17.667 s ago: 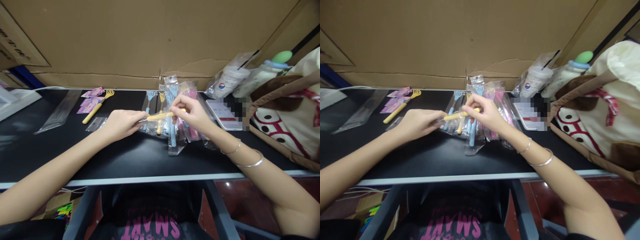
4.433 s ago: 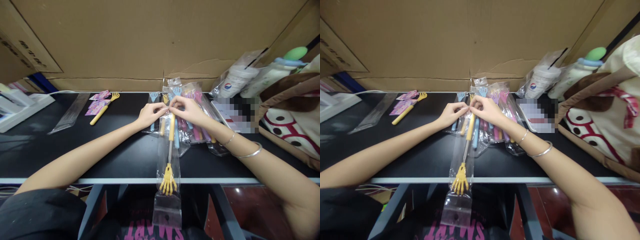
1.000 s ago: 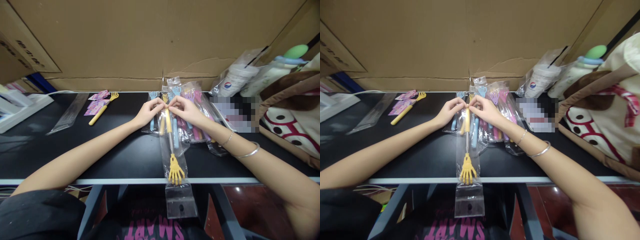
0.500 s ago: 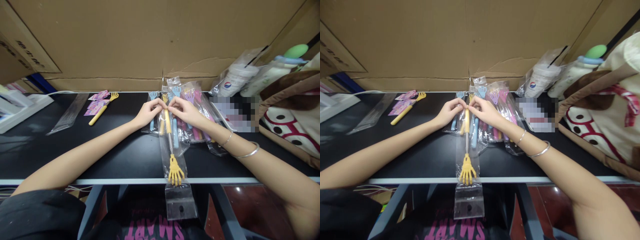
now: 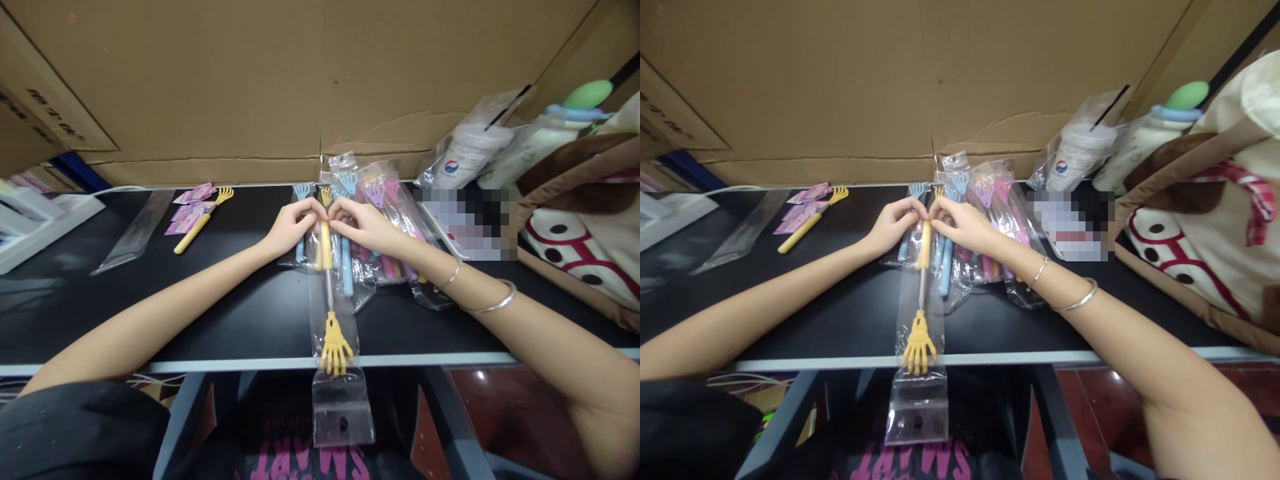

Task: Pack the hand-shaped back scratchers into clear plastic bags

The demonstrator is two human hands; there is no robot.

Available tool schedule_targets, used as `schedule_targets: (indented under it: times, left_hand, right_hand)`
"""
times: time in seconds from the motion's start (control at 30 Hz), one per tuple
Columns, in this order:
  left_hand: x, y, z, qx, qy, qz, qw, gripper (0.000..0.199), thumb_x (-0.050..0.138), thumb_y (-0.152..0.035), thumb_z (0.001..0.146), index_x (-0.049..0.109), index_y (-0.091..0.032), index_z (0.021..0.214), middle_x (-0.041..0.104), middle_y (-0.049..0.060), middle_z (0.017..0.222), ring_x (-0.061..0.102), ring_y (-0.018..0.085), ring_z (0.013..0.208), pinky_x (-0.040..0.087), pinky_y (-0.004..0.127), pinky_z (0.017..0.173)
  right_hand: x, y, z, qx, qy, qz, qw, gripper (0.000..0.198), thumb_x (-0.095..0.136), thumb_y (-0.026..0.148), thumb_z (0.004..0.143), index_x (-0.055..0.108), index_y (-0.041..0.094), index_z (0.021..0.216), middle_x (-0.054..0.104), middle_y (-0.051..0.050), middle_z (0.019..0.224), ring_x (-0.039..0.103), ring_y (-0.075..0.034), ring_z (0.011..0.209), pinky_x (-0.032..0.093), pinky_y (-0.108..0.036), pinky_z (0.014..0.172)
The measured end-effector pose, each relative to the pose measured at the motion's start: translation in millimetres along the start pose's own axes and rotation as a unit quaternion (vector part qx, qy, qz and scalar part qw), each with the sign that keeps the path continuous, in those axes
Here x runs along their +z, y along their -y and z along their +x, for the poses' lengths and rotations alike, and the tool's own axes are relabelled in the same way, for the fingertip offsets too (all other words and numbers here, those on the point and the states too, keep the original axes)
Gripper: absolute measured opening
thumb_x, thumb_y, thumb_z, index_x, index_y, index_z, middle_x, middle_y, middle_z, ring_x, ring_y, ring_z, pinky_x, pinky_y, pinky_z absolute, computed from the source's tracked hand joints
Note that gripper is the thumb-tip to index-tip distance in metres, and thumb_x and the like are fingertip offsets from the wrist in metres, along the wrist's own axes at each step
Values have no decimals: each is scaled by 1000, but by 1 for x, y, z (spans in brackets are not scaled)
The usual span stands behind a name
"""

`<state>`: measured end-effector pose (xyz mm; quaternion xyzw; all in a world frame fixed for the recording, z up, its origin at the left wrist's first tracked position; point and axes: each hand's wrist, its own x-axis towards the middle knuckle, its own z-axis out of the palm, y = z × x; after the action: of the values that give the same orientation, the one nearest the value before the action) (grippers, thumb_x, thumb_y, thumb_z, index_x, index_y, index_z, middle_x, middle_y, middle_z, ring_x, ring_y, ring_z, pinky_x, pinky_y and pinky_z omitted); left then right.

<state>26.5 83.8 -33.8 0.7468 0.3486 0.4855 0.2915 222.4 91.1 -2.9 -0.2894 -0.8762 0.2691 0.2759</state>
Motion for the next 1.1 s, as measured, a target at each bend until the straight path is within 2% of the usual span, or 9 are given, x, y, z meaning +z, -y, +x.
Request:
schedule_targets:
  times: [0.17,0.5,0.63,0.8,0.93,1.1]
  left_hand:
    - [0,-1,1,6,-17,0,1000,15,47,-18,78,61,-17,74,58,-2,67,53,11,63,41,22,61]
    - [-3,-6,5,-8,-44,-13,999,10,47,-17,73,56,-18,70,53,-2,62,50,11,59,40,24,58]
    - [-17,-9,16,-23,-69,-25,997,8,46,-14,69,51,-18,66,45,-3,56,42,10,52,34,22,52]
    - [-44,-15,29,-68,-81,-32,994,6,45,-16,74,47,-20,70,36,-4,52,32,9,46,28,21,48]
    - [-63,-15,34,-76,-91,9,993,6,45,-15,73,47,-20,70,32,-5,52,29,8,45,23,21,46]
    - [-79,-1,35,-105,-109,91,984,12,43,-12,71,53,-19,74,37,-4,52,33,9,47,26,22,49]
  right_hand:
    - [1,0,0,2,-1,-3,1000,9,51,27,87,52,20,92,63,-1,78,59,-15,74,43,-29,71]
    - [0,0,1,0,-2,-30,1000,9,52,23,85,55,19,92,62,1,75,56,-12,64,42,-26,63]
    - [0,0,1,-2,12,-29,1000,10,52,21,84,57,17,92,64,-1,78,56,-12,63,42,-26,62]
    - [0,0,1,1,26,-40,999,12,51,23,85,59,17,91,67,-3,80,57,-12,65,42,-27,63]
    - [0,0,0,4,32,-50,998,13,51,23,84,60,17,91,67,-3,80,57,-12,66,41,-27,64]
    - [0,2,0,6,32,-58,998,13,51,24,86,61,18,92,67,-3,81,58,-13,69,40,-28,65]
